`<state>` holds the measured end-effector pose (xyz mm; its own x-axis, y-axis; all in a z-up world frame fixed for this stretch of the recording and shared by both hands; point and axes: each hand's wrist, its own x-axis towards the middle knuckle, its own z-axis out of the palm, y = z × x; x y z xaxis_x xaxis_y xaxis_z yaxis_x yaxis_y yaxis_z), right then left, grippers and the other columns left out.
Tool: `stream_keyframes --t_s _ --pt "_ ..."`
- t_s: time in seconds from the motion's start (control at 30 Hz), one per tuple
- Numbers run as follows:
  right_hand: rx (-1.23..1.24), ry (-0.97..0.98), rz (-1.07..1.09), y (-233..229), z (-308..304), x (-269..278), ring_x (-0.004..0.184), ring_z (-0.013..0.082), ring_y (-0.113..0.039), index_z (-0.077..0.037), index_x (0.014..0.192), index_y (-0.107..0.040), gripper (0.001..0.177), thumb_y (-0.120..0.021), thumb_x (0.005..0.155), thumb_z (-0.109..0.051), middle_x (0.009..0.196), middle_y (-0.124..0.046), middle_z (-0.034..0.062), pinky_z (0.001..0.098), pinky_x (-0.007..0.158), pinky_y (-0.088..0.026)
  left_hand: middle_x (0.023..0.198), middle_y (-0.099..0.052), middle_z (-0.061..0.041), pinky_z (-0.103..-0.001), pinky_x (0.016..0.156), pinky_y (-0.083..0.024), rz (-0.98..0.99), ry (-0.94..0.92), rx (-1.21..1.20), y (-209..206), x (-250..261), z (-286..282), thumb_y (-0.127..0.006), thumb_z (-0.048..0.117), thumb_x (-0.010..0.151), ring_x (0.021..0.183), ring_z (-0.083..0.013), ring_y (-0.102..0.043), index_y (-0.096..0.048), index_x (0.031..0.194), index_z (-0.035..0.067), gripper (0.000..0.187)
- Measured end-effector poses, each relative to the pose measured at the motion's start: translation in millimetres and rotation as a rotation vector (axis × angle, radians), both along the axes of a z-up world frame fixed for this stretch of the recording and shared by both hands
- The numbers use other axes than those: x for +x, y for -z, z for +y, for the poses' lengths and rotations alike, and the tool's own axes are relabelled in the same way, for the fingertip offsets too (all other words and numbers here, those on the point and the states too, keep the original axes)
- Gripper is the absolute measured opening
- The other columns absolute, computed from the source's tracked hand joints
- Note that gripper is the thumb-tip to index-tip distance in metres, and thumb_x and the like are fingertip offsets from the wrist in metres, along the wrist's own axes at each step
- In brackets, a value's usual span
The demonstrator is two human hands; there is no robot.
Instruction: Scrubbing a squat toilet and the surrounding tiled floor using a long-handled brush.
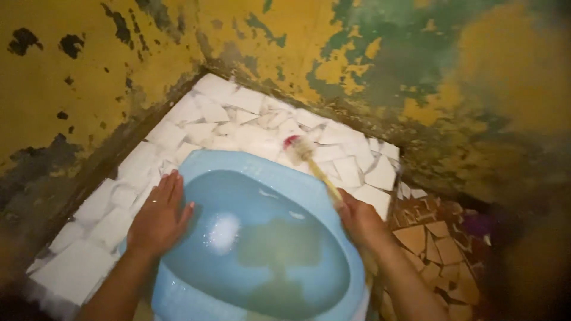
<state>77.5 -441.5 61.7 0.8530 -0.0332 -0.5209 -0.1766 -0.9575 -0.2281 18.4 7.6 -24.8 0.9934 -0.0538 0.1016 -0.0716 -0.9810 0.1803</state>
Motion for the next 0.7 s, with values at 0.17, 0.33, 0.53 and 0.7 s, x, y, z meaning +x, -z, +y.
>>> stream_keyframes --t_s 0.17,0.33,0.53,0.7 --pt "0.069 0.243 -0.329 82.5 -111.0 6.6 0.119 0.0462 -0.064 -0.028 0.149 -0.056 0.058 -0.029 0.103 -0.049 0.128 -0.069 0.0222 0.0526 0.1 -0.048 0.171 -0.02 -0.009 -0.041 0.126 -0.014 0.053 -0.053 -0.095 4.0 -19.5 -2.1 -0.033 0.051 0.101 0.158 -0.0246 -0.016 -0.022 0.161 0.006 0.075" --pt "0.238 0.337 -0.241 35.7 -99.4 -69.9 0.121 0.0368 -0.065 -0.026 0.147 -0.06 0.046 -0.043 0.104 -0.033 0.132 -0.07 0.0167 0.0435 0.102 -0.049 0.171 -0.016 -0.013 -0.043 0.128 -0.008 0.012 -0.062 -0.008 4.0 -43.8 -15.7 -0.026 0.051 0.103 0.158 -0.0276 -0.011 -0.017 0.161 0.003 0.076" --pt "0.05 0.338 -0.216 53.8 -143.9 -76.8 0.093 0.0439 -0.069 -0.016 0.14 -0.055 0.047 -0.031 0.107 -0.04 0.106 -0.072 0.0253 0.0535 0.074 -0.053 0.17 -0.016 -0.013 -0.043 0.128 -0.008 0.037 -0.068 -0.068 -4.9 -64.1 -25.6 -0.028 0.05 0.103 0.158 -0.027 -0.011 -0.013 0.162 0.002 0.077" --pt "0.247 0.212 -0.267 31.4 -119.0 -124.3 0.101 0.0325 -0.071 -0.027 0.147 -0.059 0.048 -0.04 0.104 -0.035 0.112 -0.076 0.0155 0.044 0.083 -0.054 0.168 -0.024 -0.017 -0.046 0.128 -0.012 -0.021 0.011 -0.088 7.6 -76.3 -26.3 -0.029 0.05 0.104 0.157 -0.0323 -0.017 -0.021 0.16 0.0 0.076"
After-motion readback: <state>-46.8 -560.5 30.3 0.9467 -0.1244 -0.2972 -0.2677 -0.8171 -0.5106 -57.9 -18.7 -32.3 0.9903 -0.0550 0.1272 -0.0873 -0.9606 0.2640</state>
